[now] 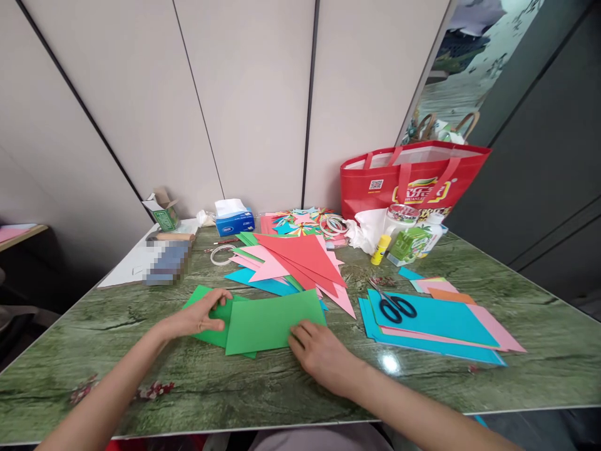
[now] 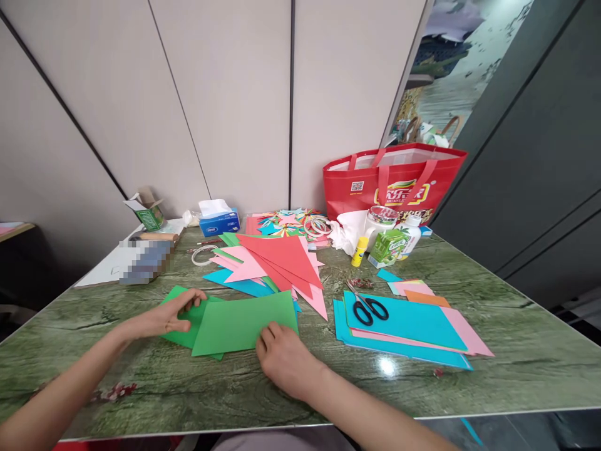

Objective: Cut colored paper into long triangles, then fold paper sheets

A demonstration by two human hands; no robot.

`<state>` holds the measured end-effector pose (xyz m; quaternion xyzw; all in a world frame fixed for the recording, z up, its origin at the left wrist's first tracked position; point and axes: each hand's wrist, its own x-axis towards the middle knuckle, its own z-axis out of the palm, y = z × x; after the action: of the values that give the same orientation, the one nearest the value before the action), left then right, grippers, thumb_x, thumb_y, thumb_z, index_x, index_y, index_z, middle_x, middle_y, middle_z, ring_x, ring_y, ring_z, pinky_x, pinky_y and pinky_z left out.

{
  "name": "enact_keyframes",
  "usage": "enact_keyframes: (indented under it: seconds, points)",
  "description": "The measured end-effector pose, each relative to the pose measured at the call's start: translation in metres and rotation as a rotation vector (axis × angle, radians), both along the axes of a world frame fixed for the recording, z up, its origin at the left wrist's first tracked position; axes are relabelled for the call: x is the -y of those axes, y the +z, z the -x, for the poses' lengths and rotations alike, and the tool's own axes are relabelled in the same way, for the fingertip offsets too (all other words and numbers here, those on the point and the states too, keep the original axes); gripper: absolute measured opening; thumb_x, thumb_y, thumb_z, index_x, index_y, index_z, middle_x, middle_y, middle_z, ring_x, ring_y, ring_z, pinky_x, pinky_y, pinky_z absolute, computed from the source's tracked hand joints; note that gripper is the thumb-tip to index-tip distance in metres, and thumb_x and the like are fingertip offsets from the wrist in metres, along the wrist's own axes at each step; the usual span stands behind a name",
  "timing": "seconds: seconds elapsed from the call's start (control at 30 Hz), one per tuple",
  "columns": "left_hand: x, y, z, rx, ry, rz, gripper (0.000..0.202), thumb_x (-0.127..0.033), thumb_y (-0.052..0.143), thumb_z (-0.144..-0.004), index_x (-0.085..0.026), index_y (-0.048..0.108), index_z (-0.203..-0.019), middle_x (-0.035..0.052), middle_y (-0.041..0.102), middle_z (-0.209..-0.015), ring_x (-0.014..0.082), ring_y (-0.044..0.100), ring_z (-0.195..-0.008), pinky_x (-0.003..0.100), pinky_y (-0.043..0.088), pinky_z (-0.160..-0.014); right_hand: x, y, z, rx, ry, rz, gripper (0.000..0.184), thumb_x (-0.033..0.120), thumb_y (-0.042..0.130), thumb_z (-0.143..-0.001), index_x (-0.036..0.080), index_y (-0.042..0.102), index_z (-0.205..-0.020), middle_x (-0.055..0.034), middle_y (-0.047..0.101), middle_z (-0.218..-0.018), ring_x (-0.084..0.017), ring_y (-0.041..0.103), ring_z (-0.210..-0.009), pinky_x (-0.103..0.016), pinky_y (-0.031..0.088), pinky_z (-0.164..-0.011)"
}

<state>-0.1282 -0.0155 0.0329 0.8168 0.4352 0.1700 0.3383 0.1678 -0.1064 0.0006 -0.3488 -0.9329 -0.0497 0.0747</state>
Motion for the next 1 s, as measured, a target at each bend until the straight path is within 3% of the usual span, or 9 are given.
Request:
enact_keyframes:
  seconds: [0.13,0.3,0.43,0.53,0.6,0.63,0.77,0.87,1.0]
  points:
    - [-0.003,-0.008,0.008,0.128,0.072,0.098,0.051,-0.061,0.04,-0.076,-0.021,0.051,-0.107,0.0071,0.057,-0.092,0.017,0.05,-0.075,0.028,0.043,-0.068,-0.003,-0.007,0.008,0.036,0.086,-0.106,0.012,0.007,0.051,-0.079,0.008,0.057,-0.09,-0.0179,0.063,-0.091,-0.023,0.055,-0.082,-0.033,0.044,-0.066]
    - [-0.013,-0.015,0.008,0.309,0.289,0.094,0.069,-0.065,0.012,-0.079,-0.014,0.052,-0.103,0.0174,0.062,-0.097,0.0223,0.057,-0.08,0.035,0.046,-0.069,-0.008,-0.007,0.038,-0.023,0.111,-0.111,0.009,0.01,0.05,-0.08,0.008,0.057,-0.086,-0.0188,0.063,-0.09,-0.022,0.056,-0.079,-0.032,0.045,-0.062]
    - [-0.023,0.0,0.004,0.366,0.502,-0.063,0.051,-0.061,0.039,-0.076,-0.016,0.054,-0.095,0.0131,0.063,-0.097,0.0257,0.055,-0.092,0.036,0.042,-0.079,-0.013,-0.003,0.062,-0.08,0.094,-0.062,0.012,0.013,0.055,-0.076,0.008,0.057,-0.087,-0.0188,0.062,-0.097,-0.024,0.056,-0.083,-0.033,0.047,-0.063]
    - [-0.024,0.014,-0.009,0.39,0.597,-0.205,0.039,-0.052,0.058,-0.068,-0.02,0.056,-0.09,0.0056,0.062,-0.094,0.0238,0.052,-0.092,0.034,0.037,-0.084,-0.028,0.0,0.062,-0.188,0.089,-0.031,0.02,0.017,0.054,-0.079,0.014,0.057,-0.099,-0.0117,0.059,-0.112,-0.021,0.053,-0.098,-0.031,0.047,-0.076]
    - [-0.02,0.019,-0.024,0.402,0.587,-0.219,0.032,-0.046,0.062,-0.066,-0.02,0.06,-0.083,0.0032,0.062,-0.088,0.0218,0.053,-0.084,0.032,0.037,-0.079,-0.047,0.002,0.048,-0.263,-0.053,-0.007,0.025,0.017,0.05,-0.082,0.021,0.056,-0.105,-0.004,0.058,-0.117,-0.017,0.051,-0.105,-0.027,0.042,-0.088]
    - [-0.016,0.02,-0.033,0.41,0.571,-0.206,0.028,-0.044,0.064,-0.065,-0.02,0.061,-0.08,0.0028,0.063,-0.085,0.0211,0.054,-0.08,0.031,0.038,-0.077,-0.058,0.004,0.038,-0.281,-0.154,-0.008,0.026,0.015,0.048,-0.083,0.021,0.056,-0.107,-0.0048,0.057,-0.118,-0.017,0.049,-0.108,-0.027,0.039,-0.092]
    - [-0.003,0.018,-0.07,0.487,0.499,-0.08,0.019,-0.037,0.065,-0.066,-0.019,0.063,-0.073,0.0024,0.065,-0.072,0.0203,0.058,-0.071,0.03,0.042,-0.069,-0.101,0.008,-0.01,-0.305,-0.514,-0.02,0.041,0.001,0.042,-0.079,0.007,0.046,-0.12,-0.0218,0.048,-0.125,-0.027,0.041,-0.118,-0.042,0.029,-0.098]
    - [0.003,0.014,-0.098,0.579,0.424,0.064,0.018,-0.035,0.062,-0.069,-0.019,0.061,-0.076,0.0029,0.066,-0.067,0.0194,0.061,-0.065,0.03,0.046,-0.062,-0.119,0.004,-0.036,-0.291,-0.686,0.016,0.043,0.003,0.048,-0.076,0.005,0.045,-0.119,-0.0259,0.048,-0.122,-0.032,0.044,-0.115,-0.046,0.031,-0.093]
    - [0.004,0.008,-0.129,0.683,0.332,0.243,0.02,-0.034,0.061,-0.071,-0.017,0.06,-0.08,0.0055,0.067,-0.072,0.0197,0.063,-0.063,0.033,0.05,-0.059,-0.122,-0.003,-0.049,-0.303,-0.794,0.071,0.039,0.015,0.053,-0.077,0.011,0.048,-0.116,-0.0197,0.058,-0.107,-0.029,0.055,-0.098,-0.04,0.04,-0.08]
